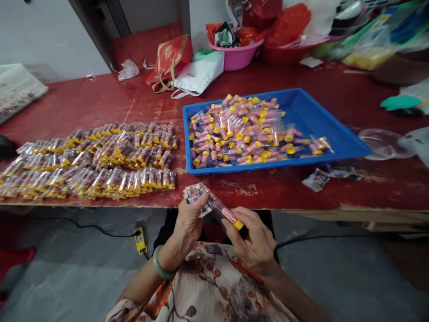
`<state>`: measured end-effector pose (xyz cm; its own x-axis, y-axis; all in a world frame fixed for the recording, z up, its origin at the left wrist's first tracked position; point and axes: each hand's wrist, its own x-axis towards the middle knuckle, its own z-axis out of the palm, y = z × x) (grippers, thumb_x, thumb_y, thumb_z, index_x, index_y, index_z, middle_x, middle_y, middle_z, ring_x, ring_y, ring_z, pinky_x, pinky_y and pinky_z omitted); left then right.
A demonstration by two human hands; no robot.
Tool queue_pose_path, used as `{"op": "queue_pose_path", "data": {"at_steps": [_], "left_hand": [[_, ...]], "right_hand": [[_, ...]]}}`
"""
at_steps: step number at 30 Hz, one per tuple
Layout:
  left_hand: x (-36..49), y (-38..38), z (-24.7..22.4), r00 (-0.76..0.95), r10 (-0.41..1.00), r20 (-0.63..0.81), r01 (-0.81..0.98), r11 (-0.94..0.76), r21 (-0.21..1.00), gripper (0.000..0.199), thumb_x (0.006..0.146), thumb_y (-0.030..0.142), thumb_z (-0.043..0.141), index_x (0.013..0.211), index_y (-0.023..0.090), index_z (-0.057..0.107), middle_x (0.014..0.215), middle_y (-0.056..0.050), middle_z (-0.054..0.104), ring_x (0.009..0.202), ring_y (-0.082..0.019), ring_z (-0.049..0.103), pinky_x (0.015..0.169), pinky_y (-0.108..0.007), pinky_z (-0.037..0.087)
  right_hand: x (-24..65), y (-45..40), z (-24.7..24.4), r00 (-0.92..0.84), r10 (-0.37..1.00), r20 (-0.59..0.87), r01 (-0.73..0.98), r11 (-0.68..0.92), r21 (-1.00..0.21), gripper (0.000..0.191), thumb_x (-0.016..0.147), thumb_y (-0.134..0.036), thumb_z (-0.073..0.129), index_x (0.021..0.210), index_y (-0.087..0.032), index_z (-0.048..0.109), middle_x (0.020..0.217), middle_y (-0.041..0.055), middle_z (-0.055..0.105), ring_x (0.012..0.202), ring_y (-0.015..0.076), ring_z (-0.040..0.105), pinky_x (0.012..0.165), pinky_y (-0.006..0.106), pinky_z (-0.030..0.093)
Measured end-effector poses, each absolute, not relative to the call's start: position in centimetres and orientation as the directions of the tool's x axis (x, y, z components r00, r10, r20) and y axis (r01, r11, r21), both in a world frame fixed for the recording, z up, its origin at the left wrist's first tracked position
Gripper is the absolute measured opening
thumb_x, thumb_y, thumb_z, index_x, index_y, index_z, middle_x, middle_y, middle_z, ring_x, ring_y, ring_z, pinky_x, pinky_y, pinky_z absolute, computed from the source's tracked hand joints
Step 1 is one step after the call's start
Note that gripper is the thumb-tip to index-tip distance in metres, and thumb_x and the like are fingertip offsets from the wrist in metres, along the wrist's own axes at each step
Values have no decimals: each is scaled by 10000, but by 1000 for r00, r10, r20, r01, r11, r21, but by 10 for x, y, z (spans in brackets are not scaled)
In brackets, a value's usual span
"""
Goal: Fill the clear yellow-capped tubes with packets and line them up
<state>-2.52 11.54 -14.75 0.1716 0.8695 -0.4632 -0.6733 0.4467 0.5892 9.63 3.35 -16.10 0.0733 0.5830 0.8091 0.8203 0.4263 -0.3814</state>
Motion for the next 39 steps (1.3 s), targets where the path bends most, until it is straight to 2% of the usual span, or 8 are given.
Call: {"op": "queue_pose_path", "data": {"at_steps": [3,8,11,15,25,30,35,39], "left_hand": [[-26,115,-150,163,888,-431,-682,416,601,406,477,228,915,779,127,663,718,-8,686,598,-113,619,628,-237,501],[-27,116,-155,153,888,-434,-693,409,594,367,505,233,906,746,141,645,659,20,653,561,-101,594,630,-246,503],[-26,115,-156,178,893,-414,-684,414,600,365,517,241,901,753,134,644,670,12,654,562,-104,590,598,-241,489],[-25,116,-155,146,898,-414,-697,391,601,376,509,233,903,754,132,635,666,14,659,562,-103,595,593,-234,491],[-26,120,-156,107,906,-411,-708,359,608,370,519,224,896,749,123,625,654,8,658,542,-98,597,566,-228,516],[-25,118,-158,89,927,-365,-696,320,643,364,537,199,884,784,128,626,683,5,664,583,-103,610,602,-235,530],[-26,118,-162,77,920,-384,-677,331,657,389,537,207,885,822,128,633,707,-6,676,605,-120,626,620,-260,542],[-27,118,-160,93,898,-429,-680,372,631,450,493,227,907,840,136,636,729,-3,680,619,-134,633,607,-278,547]], "right_hand": [[96,34,-164,-34,575,817,847,450,-282,409,762,-99,726,1128,-211,582,959,65,709,843,205,704,711,294,574],[95,35,-167,127,571,811,836,379,-397,316,801,-142,699,1091,-233,611,920,58,707,840,223,703,715,334,576],[96,35,-168,-24,549,835,884,401,-238,346,792,-125,712,1102,-246,616,954,46,712,878,207,701,729,303,569],[98,38,-165,-193,463,865,923,384,0,343,767,-116,749,1083,-134,616,975,97,709,845,169,696,767,258,548],[101,38,-160,-255,442,860,927,365,87,316,734,-57,757,1015,-152,647,917,50,700,928,193,679,808,279,532],[97,38,-159,-138,474,870,912,402,-75,326,745,-63,747,1040,-124,622,955,88,694,850,164,680,777,261,543],[92,40,-163,251,637,729,679,420,-602,149,803,-108,682,920,-170,614,834,36,653,732,141,646,658,256,548],[93,40,-167,409,707,576,510,347,-788,69,829,-157,661,880,-175,618,807,19,632,647,125,631,579,238,534]]}}
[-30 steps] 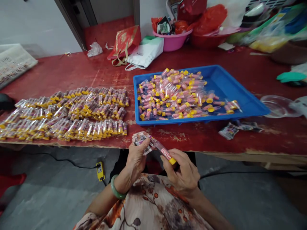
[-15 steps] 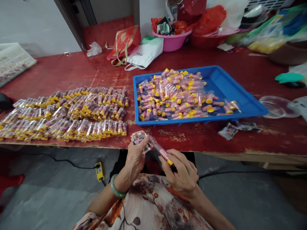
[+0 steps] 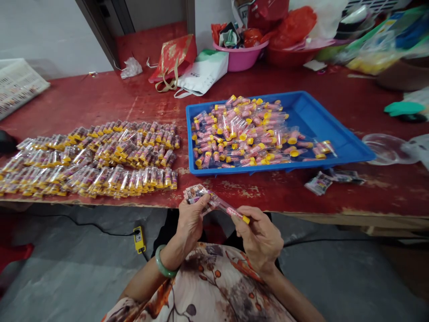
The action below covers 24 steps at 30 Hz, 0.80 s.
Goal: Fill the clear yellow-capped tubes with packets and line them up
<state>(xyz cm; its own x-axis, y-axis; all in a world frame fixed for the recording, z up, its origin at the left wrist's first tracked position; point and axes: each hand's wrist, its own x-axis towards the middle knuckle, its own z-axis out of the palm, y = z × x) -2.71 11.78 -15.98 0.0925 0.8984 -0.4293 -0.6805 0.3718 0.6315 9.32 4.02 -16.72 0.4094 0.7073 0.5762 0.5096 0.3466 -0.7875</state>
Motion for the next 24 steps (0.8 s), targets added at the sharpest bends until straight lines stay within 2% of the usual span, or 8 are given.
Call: {"op": "queue_pose_path", "data": {"at_steps": [3,5,10,15,17,20,22,24], "left_hand": [[-28,117,-158,160,876,-455,-689,429,584,416,493,241,912,780,132,631,693,10,663,592,-115,615,596,-260,539],[-28,117,-157,212,853,-476,-692,475,544,394,504,235,910,766,131,635,694,11,662,599,-107,612,609,-253,540],[-29,117,-155,245,819,-519,-701,519,489,374,528,226,902,793,143,651,738,5,677,653,-109,623,632,-241,535],[-28,117,-158,213,850,-481,-702,476,530,390,527,256,902,802,144,649,742,3,674,646,-111,621,622,-242,528],[-26,116,-161,175,873,-455,-697,436,570,389,533,261,899,796,141,638,708,12,660,604,-103,605,598,-239,521],[-25,115,-162,148,891,-429,-693,403,598,384,540,257,895,788,140,626,679,23,647,567,-91,591,571,-222,506],[-26,114,-162,174,875,-451,-695,434,573,391,534,260,898,789,139,627,690,19,652,576,-93,597,572,-219,507],[-27,115,-161,210,846,-490,-697,481,532,398,523,258,903,786,139,629,704,11,661,595,-100,608,579,-223,518]], "right_hand": [[95,40,-171,436,700,566,499,335,-799,80,835,-186,662,898,-175,615,840,31,634,685,142,650,619,262,562],[95,40,-171,390,680,621,567,354,-744,100,835,-188,665,919,-177,611,852,38,641,722,155,656,663,285,577],[97,39,-171,122,502,856,830,421,-365,307,773,-97,730,1050,-152,609,932,74,683,822,175,678,725,295,583],[99,34,-172,-67,471,879,924,362,-123,402,747,-85,761,1110,-172,612,983,63,702,874,170,693,771,263,567],[97,33,-169,-83,465,882,928,357,-101,414,734,-73,768,1103,-179,615,980,53,705,868,163,697,773,251,562],[94,35,-164,8,469,883,898,385,-213,359,754,-95,755,1078,-138,607,934,72,703,826,170,701,736,260,574],[92,36,-161,62,485,873,868,405,-286,290,791,-125,727,1054,-128,606,897,79,702,790,175,701,702,273,583],[93,36,-161,51,501,864,864,411,-290,259,804,-134,713,1042,-140,610,885,78,702,779,180,701,688,283,587]]}}
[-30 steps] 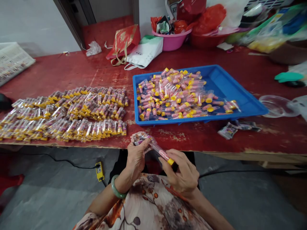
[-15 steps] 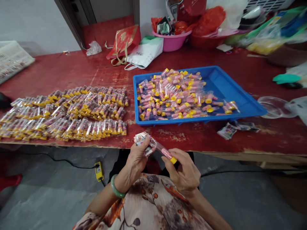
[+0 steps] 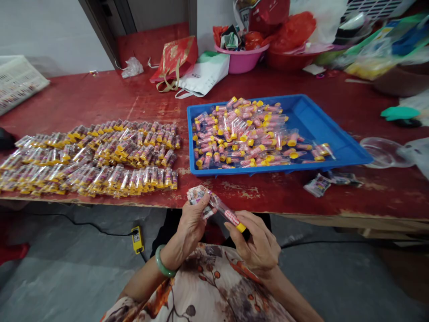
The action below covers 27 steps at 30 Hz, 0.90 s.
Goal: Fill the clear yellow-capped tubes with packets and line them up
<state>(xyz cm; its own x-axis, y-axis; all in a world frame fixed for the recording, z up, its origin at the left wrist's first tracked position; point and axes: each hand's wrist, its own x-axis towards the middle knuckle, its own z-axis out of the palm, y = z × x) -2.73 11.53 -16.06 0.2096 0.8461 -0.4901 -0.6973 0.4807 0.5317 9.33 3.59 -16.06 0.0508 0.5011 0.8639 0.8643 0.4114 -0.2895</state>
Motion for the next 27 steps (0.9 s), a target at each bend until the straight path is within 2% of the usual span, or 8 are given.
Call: {"op": "queue_pose_path", "data": {"at_steps": [4,7,10,15,18,23,27], "left_hand": [[-30,120,-160,231,822,-520,-724,502,473,399,500,232,912,769,138,634,700,4,671,601,-111,621,575,-227,534],[-28,122,-160,214,817,-536,-736,496,461,416,478,222,919,775,142,639,702,5,675,602,-121,627,562,-238,544],[-27,120,-159,227,805,-548,-723,516,460,424,478,231,920,785,138,644,718,-4,685,612,-125,630,569,-243,551],[-28,115,-154,286,802,-525,-713,544,443,380,520,235,905,780,141,644,729,4,678,623,-110,623,582,-225,540],[-28,115,-153,256,804,-536,-695,539,476,405,486,247,918,760,131,643,695,11,660,599,-102,607,563,-217,535],[-26,114,-153,293,844,-448,-690,512,512,403,506,252,913,796,125,664,717,-4,675,586,-98,611,561,-204,522],[-26,113,-152,333,805,-491,-666,570,482,407,479,276,921,759,131,662,707,-9,676,586,-110,616,547,-208,520]], "right_hand": [[98,33,-163,35,490,871,871,412,-267,314,762,-80,737,1045,-145,618,897,77,703,797,188,700,693,287,583],[100,30,-163,77,459,885,863,413,-290,336,743,-72,750,1046,-134,620,907,79,704,789,187,700,686,283,579],[101,30,-162,39,466,884,873,415,-257,369,750,-86,753,1085,-152,612,926,70,705,803,182,703,696,278,578],[103,32,-155,-136,498,857,921,381,-75,378,772,-107,753,1112,-168,600,965,63,710,873,169,698,760,263,555],[103,32,-150,-223,492,841,942,331,56,352,774,-126,758,1093,-148,609,954,67,715,874,164,696,781,254,543],[103,31,-150,-344,494,799,925,323,199,284,786,-141,749,1050,-174,649,950,52,718,882,170,698,770,262,539],[106,28,-159,-350,487,800,928,297,225,254,787,-126,738,1021,-188,662,947,51,709,943,201,686,720,279,534]]}}
